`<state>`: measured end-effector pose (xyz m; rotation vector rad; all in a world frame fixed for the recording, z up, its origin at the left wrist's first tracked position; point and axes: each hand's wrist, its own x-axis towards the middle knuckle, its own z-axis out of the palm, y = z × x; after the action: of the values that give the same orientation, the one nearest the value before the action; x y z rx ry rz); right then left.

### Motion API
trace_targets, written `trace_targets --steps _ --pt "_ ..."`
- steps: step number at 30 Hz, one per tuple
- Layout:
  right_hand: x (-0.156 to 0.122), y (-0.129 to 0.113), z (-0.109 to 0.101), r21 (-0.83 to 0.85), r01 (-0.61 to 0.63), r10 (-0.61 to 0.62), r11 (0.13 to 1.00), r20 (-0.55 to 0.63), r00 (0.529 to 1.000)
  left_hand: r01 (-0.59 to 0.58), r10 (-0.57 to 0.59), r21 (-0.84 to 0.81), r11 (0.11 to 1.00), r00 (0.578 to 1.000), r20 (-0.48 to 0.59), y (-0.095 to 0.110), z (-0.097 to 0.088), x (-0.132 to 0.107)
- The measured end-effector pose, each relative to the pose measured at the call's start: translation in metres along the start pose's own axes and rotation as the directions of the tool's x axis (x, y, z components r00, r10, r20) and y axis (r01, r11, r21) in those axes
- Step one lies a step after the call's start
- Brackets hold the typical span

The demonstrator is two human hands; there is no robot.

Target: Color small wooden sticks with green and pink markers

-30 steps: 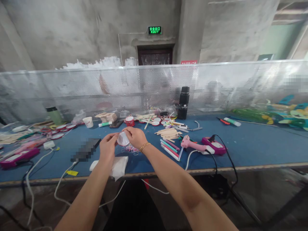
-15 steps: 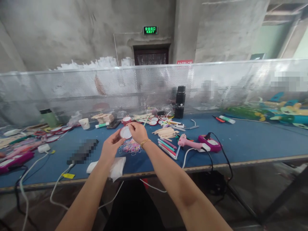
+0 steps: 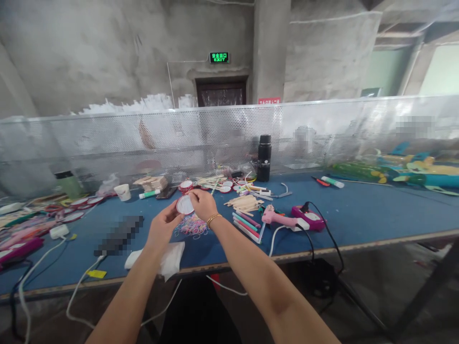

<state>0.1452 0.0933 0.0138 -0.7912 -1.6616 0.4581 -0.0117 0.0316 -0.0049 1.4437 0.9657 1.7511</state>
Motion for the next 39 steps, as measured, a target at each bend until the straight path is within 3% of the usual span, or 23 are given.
trace_targets --steps 12,15,19,26,32,39 --pt "0.0 -0.001 0.0 0.018 0.03 -0.03 0.999 -0.008 1.0 0.039 -0.039 -0.026 0.999 0.999 -0.003 0.007 0.002 -0.003" --pt "-0.002 -0.004 0.002 0.021 0.085 -0.086 0.996 0.009 0.996 0.096 -0.098 -0.035 0.995 0.992 -0.085 0.009 0.002 -0.004" --pt "-0.004 -0.004 0.005 0.034 0.12 -0.122 0.992 0.099 0.988 0.14 -0.114 0.115 0.984 0.971 -0.209 0.006 -0.002 -0.001" --pt "-0.001 0.004 0.005 0.047 0.023 -0.03 0.999 0.165 0.986 0.118 -0.038 0.265 0.957 0.957 -0.288 0.001 -0.008 0.004" --pt "0.002 0.01 0.006 0.124 -0.041 0.025 0.991 0.131 0.991 0.137 -0.057 0.277 0.951 0.958 -0.281 0.002 -0.008 0.004" --pt "0.002 0.004 0.005 0.378 -0.325 0.259 0.867 0.217 0.941 0.094 0.002 0.349 0.932 0.964 -0.266 -0.009 -0.013 0.009"
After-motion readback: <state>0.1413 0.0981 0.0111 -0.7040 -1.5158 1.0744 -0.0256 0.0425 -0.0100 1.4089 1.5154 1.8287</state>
